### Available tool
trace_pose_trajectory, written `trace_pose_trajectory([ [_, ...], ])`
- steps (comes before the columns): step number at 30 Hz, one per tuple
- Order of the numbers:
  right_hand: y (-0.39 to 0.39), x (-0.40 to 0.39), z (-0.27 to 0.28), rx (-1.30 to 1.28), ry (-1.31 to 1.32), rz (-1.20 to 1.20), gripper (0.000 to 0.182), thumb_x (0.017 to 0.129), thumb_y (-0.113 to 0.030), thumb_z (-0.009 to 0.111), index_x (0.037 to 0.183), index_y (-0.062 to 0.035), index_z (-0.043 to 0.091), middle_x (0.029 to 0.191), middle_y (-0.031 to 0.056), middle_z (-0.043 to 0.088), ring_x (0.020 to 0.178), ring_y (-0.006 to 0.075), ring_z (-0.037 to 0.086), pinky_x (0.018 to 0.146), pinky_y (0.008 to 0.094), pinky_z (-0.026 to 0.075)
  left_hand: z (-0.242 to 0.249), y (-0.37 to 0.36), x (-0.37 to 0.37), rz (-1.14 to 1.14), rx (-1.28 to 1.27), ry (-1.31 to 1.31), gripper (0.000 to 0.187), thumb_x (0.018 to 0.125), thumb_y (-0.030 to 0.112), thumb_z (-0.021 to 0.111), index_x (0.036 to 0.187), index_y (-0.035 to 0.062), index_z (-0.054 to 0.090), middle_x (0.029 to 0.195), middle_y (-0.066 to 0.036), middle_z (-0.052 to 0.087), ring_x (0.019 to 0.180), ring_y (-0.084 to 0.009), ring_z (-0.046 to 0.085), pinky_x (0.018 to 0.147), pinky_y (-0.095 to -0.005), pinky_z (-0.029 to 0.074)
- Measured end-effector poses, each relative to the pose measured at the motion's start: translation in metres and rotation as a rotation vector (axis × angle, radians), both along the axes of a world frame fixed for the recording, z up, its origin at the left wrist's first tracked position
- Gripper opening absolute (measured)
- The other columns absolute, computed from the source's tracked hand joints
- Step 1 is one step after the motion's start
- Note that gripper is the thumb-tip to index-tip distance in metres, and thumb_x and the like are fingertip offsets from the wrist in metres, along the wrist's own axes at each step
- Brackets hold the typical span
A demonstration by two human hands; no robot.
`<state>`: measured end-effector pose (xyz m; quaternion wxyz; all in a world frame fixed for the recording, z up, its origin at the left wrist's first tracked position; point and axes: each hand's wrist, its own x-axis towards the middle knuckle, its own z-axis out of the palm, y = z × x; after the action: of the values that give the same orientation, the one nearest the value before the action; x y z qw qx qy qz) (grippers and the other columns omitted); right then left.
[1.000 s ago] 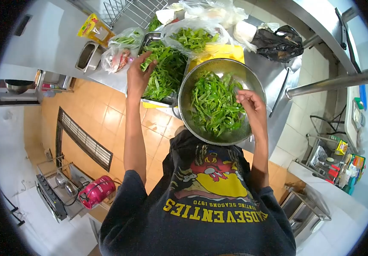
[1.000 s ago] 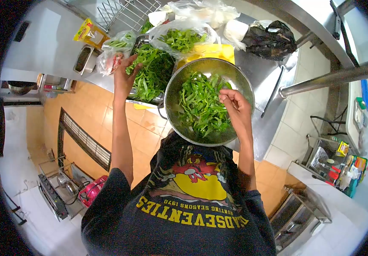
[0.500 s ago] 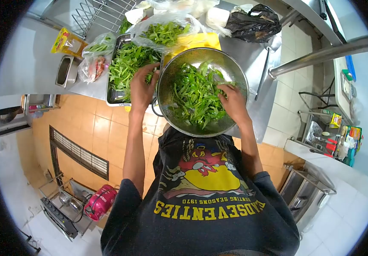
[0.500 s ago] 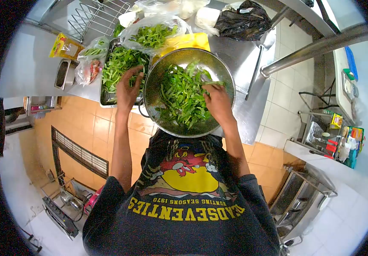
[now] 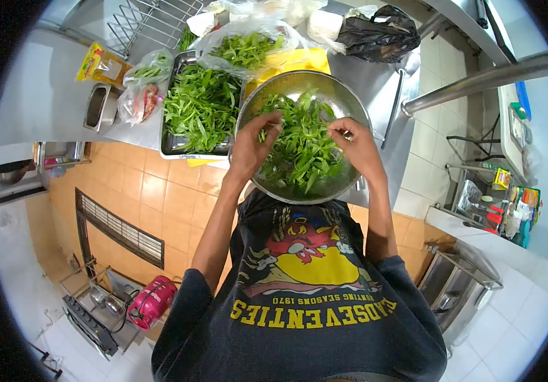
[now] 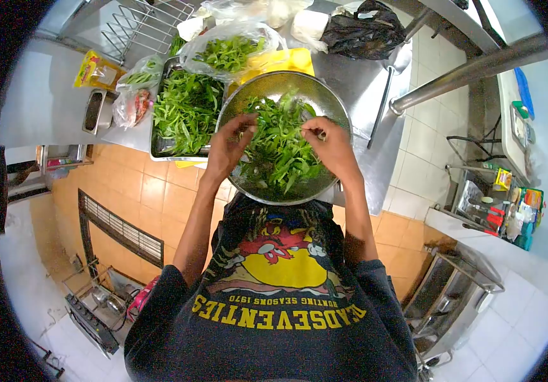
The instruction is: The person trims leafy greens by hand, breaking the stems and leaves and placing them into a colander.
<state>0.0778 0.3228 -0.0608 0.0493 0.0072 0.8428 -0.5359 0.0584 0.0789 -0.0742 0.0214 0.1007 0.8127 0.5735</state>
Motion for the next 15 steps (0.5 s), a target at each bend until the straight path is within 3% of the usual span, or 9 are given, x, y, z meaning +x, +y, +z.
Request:
trace_pose_trajectory([
  [5, -0.005, -0.003, 0.000, 0.163, 0.008, 0.044, 0.027, 0.086, -0.012, 0.066, 0.112, -0.0072, 0.066, 0.101, 0.0155, 0.069, 0.090, 0.0312, 0.065, 0.079, 0.0356, 0.050, -0.002, 0.014, 0.001, -0.104, -0.062, -0.056, 0.030, 0.092, 0.013, 0.065, 0.121, 0.0045, 0.063, 0.105, -0.011, 0.069, 0.100, -0.0172, 0.065, 0.088, -0.0304, 0.049],
  [8, -0.010, 0.003, -0.006, 0.457, 0.073, 0.073, 0.037, 0.084, -0.012, 0.067, 0.121, -0.0103, 0.062, 0.107, 0.0166, 0.067, 0.101, 0.0331, 0.062, 0.087, 0.0415, 0.048, 0.003, 0.014, 0.000, -0.105, -0.083, -0.084, 0.030, 0.092, 0.013, 0.065, 0.121, 0.0048, 0.063, 0.106, -0.010, 0.069, 0.100, -0.0174, 0.065, 0.088, -0.0306, 0.049],
  [11, 0.000, 0.013, -0.051, 0.669, 0.167, 0.155, 0.043, 0.082, -0.011, 0.068, 0.124, -0.0125, 0.059, 0.114, 0.0182, 0.064, 0.114, 0.0349, 0.055, 0.095, 0.0471, 0.043, -0.001, 0.008, -0.002, -0.094, -0.065, -0.120, 0.031, 0.092, 0.017, 0.065, 0.121, 0.0050, 0.063, 0.109, -0.011, 0.069, 0.101, -0.0184, 0.065, 0.090, -0.0317, 0.049],
  [15, -0.001, 0.014, -0.055, 0.718, 0.027, 0.182, 0.041, 0.078, -0.010, 0.071, 0.118, -0.0101, 0.061, 0.118, 0.0165, 0.061, 0.115, 0.0339, 0.052, 0.099, 0.0447, 0.038, 0.002, 0.002, -0.003, -0.079, -0.139, 0.022, 0.029, 0.090, 0.015, 0.065, 0.118, 0.0062, 0.064, 0.103, -0.015, 0.069, 0.090, -0.0262, 0.067, 0.078, -0.0356, 0.051],
])
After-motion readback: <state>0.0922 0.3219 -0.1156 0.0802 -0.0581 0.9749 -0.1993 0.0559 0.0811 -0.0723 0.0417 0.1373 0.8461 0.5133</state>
